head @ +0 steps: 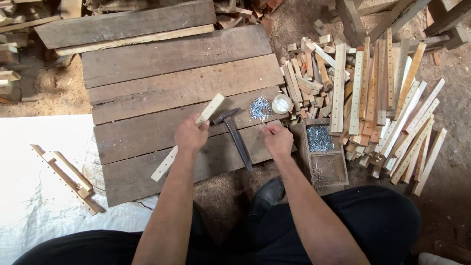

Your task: Assemble small wooden frames by aligning slats, applying glue, and nailing them together with a hammer.

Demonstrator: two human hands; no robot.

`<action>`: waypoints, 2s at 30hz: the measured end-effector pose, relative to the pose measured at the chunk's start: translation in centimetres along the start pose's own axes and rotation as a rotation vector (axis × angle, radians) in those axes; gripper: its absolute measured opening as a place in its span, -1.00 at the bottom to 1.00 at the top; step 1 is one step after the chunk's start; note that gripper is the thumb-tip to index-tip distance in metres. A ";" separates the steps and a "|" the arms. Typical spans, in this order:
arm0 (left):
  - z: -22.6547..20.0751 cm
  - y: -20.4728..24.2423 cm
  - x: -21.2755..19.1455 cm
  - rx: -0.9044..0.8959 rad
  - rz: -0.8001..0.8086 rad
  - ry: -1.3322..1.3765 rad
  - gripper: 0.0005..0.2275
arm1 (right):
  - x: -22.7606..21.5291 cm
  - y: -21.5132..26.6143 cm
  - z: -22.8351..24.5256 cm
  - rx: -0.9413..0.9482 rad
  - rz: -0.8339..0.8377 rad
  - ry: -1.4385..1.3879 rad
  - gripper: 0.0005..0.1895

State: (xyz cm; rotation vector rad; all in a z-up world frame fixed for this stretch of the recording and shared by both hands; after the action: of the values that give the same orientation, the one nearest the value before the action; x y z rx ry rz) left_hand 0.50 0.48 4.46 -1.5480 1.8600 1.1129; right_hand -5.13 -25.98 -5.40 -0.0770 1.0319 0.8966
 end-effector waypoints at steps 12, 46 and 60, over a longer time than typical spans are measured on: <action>2.9 -1.9 3.6 0.277 -0.319 -0.040 -0.64 | 3.4 -1.6 3.6 -0.448 0.055 0.252 -0.90; 1.1 -0.4 1.5 0.086 -0.174 0.102 -0.91 | -0.4 7.9 9.5 -0.252 0.313 0.495 -0.48; 3.6 -2.5 6.1 0.241 -0.291 -0.131 -0.87 | -3.0 11.4 9.6 -0.162 0.152 0.052 -0.60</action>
State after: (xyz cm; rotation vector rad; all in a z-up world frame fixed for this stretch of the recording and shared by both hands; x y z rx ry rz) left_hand 0.91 -0.17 -3.03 -1.5080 1.5581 0.8068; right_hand -6.61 -16.01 6.00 -0.1605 1.0216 1.1210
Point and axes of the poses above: each hand's wrist, its own y-axis away from the middle knuckle, its own x-axis out of the palm, z = x × y, the point moved 1 cm from there along -y, towards the middle knuckle, and after that the axes turned 7 degrees about x, right-handed, at the moved point
